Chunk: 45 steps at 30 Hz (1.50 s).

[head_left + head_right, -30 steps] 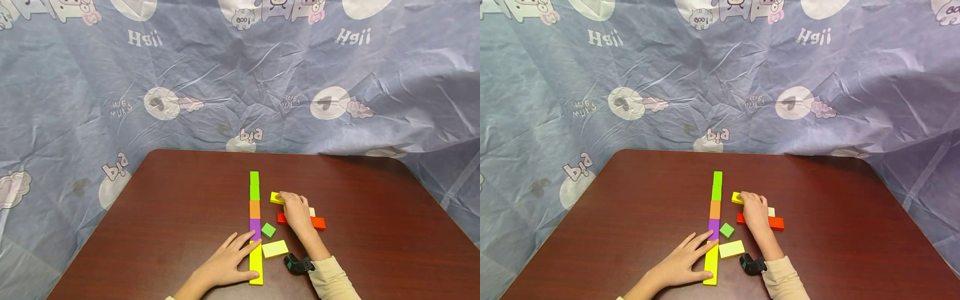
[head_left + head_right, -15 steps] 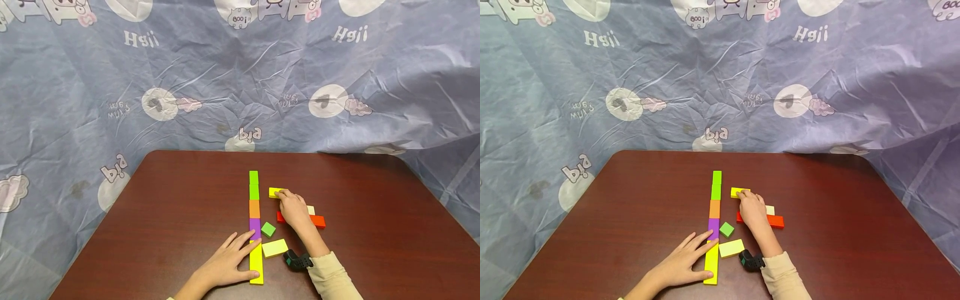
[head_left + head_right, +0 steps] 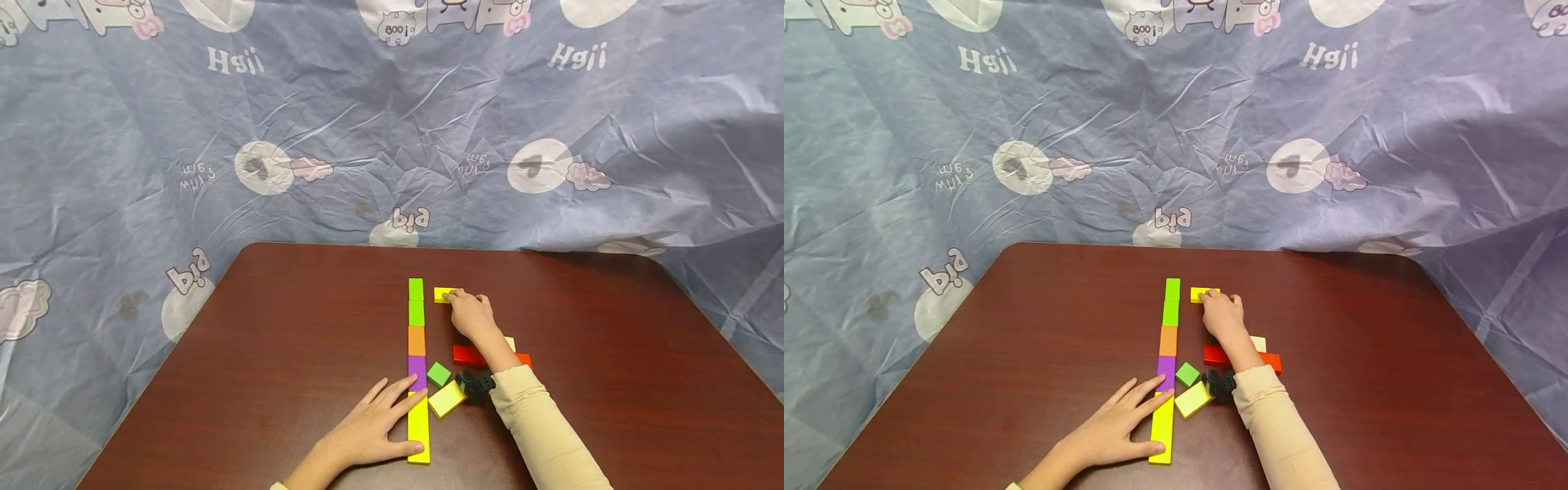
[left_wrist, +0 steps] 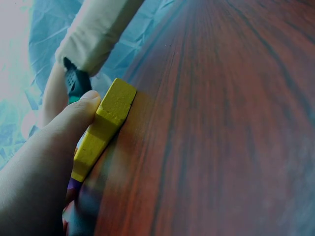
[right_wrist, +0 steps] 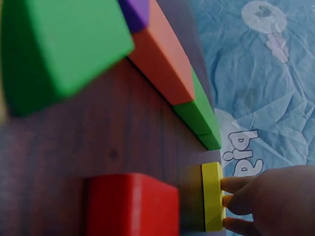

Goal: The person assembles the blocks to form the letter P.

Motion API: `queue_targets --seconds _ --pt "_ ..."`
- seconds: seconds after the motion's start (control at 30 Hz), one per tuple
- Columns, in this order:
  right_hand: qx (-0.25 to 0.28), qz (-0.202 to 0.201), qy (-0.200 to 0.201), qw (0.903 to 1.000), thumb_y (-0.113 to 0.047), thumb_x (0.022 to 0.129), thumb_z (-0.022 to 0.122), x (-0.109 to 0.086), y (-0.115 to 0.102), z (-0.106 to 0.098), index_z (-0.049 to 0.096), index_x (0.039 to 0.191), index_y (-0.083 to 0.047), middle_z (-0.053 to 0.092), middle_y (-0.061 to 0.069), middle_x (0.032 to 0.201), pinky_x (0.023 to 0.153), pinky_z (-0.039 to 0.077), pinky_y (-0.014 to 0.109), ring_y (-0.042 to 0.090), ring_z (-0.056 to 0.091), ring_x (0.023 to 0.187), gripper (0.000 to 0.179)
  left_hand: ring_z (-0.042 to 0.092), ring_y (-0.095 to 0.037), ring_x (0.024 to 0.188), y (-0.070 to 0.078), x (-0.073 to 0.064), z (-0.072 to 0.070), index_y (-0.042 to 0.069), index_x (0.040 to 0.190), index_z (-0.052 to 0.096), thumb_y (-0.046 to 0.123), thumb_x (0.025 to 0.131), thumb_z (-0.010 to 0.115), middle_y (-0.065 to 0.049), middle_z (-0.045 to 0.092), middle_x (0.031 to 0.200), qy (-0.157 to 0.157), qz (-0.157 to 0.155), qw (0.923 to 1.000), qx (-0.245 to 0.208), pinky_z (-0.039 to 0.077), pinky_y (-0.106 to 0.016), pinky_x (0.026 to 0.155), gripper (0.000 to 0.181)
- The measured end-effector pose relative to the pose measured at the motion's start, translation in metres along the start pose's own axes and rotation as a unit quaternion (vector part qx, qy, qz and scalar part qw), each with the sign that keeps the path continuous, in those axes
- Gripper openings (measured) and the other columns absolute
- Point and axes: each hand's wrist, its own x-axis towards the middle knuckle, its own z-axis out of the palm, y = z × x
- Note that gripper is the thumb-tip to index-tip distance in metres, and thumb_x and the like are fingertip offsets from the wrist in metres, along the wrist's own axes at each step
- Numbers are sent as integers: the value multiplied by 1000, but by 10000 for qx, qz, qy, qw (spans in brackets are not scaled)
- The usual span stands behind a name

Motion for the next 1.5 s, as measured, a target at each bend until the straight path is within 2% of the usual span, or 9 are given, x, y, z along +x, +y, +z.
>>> queue_targets --seconds 0.2,0.43,0.77,1.17,1.5 --pt "143 -22 -211 9997 -4 90 41 18 0 1 52 129 -12 49 8 134 99 32 53 25 46 124 41 30 -10 135 -1 0 -1 28 143 27 68 85 34 2 26 149 8 5 10000 23 24 -44 111 71" --pt "226 -34 -178 9996 -4 90 41 26 -1 5 51 130 -13 48 7 135 100 32 53 24 44 126 42 29 -10 135 -2 0 1 28 143 27 68 85 34 2 25 149 27 32 10000 48 24 -44 111 71" --pt "314 -77 200 9993 -7 92 39 25 -3 15 51 130 -13 48 7 135 99 32 52 22 43 126 40 28 -10 136 -2 0 1 28 143 26 68 85 33 1 25 150 8 4 10000 52 23 -44 111 71" --pt "198 -154 323 9992 -8 93 40 23 -6 14 51 130 -13 48 8 136 99 29 53 24 44 125 40 27 -10 136 -1 0 0 28 143 26 68 85 33 2 24 150 -74 -48 10000 -16 22 -44 112 71" --pt "299 -62 213 9993 -10 93 40 23 -9 14 49 132 -13 46 9 137 100 28 52 27 42 127 40 27 -9 136 -2 1 0 30 144 24 69 84 33 3 24 150 -172 -95 9998 -87 22 -44 112 71"
